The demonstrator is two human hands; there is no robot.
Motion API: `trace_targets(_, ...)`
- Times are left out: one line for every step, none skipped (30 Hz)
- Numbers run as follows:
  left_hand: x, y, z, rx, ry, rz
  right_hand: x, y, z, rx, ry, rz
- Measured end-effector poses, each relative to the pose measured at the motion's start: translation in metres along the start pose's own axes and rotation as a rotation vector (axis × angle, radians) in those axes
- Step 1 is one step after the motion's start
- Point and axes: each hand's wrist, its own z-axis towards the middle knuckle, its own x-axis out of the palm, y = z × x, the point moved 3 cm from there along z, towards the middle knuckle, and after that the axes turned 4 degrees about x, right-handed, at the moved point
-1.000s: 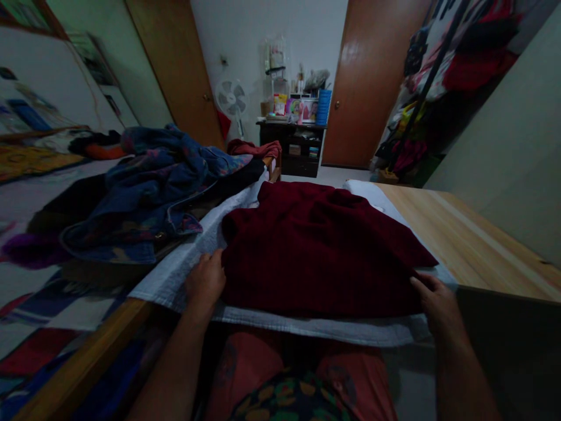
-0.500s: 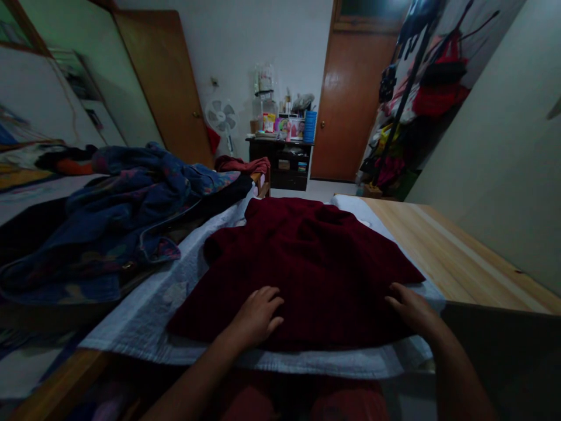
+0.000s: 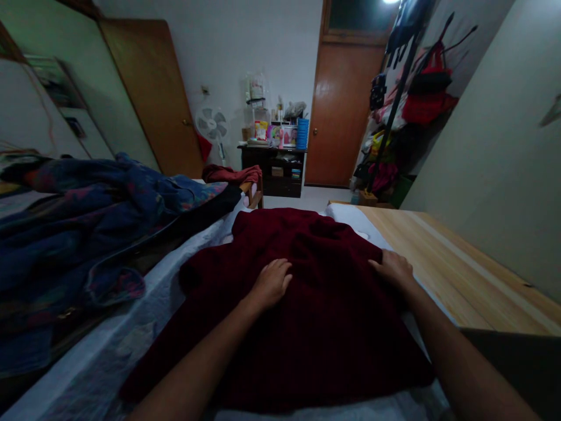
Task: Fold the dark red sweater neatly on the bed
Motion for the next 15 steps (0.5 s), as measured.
trace_targets(0.004, 0.003, 0.012, -0.024, -0.015, 0.000, 0.003, -0.001, 0.007, 0.033, 0.028, -0.023)
trace_targets(0.008, 0.006, 0.023, -0.055, -0.020, 0.000, 0.005, -0.002, 0.012, 0.050, 0.052, -0.040)
trace_targets(0.012, 0.008, 0.034, -0.092, -0.018, 0.001, 0.007, -0.004, 0.015, 0.057, 0.069, -0.050)
trace_targets(0.017, 0.010, 0.043, -0.135, -0.013, 0.001, 0.007, -0.005, 0.018, 0.055, 0.079, -0.051)
trace_targets(0.021, 0.012, 0.050, -0.180, -0.006, 0.002, 0.007, -0.006, 0.020, 0.040, 0.087, -0.043)
trace_targets(0.025, 0.012, 0.057, -0.225, 0.000, 0.003, 0.007, -0.006, 0.021, 0.010, 0.094, -0.025)
trace_targets(0.030, 0.012, 0.064, -0.270, 0.008, 0.004, 0.007, -0.005, 0.022, -0.037, 0.104, 0.003)
trace_targets(0.035, 0.011, 0.069, -0.313, 0.016, 0.005, 0.007, -0.003, 0.023, -0.095, 0.117, 0.038)
trace_targets(0.041, 0.009, 0.074, -0.352, 0.022, 0.006, 0.006, -0.001, 0.023, -0.161, 0.129, 0.079)
trace_targets(0.046, 0.006, 0.077, -0.391, 0.027, 0.009, 0.005, 0.002, 0.024, -0.227, 0.137, 0.121)
trace_targets(0.052, 0.003, 0.080, -0.432, 0.030, 0.016, 0.003, 0.005, 0.024, -0.289, 0.138, 0.164)
trace_targets(0.058, 0.001, 0.082, -0.467, 0.031, 0.029, 0.000, 0.007, 0.025, -0.340, 0.134, 0.203)
trace_targets(0.063, -0.002, 0.083, -0.492, 0.025, 0.050, -0.003, 0.008, 0.027, -0.375, 0.121, 0.237)
trace_targets(0.067, -0.004, 0.083, -0.497, 0.009, 0.078, -0.008, 0.008, 0.030, -0.390, 0.097, 0.262)
trace_targets(0.071, -0.006, 0.083, -0.484, -0.014, 0.109, -0.013, 0.007, 0.033, -0.388, 0.062, 0.281)
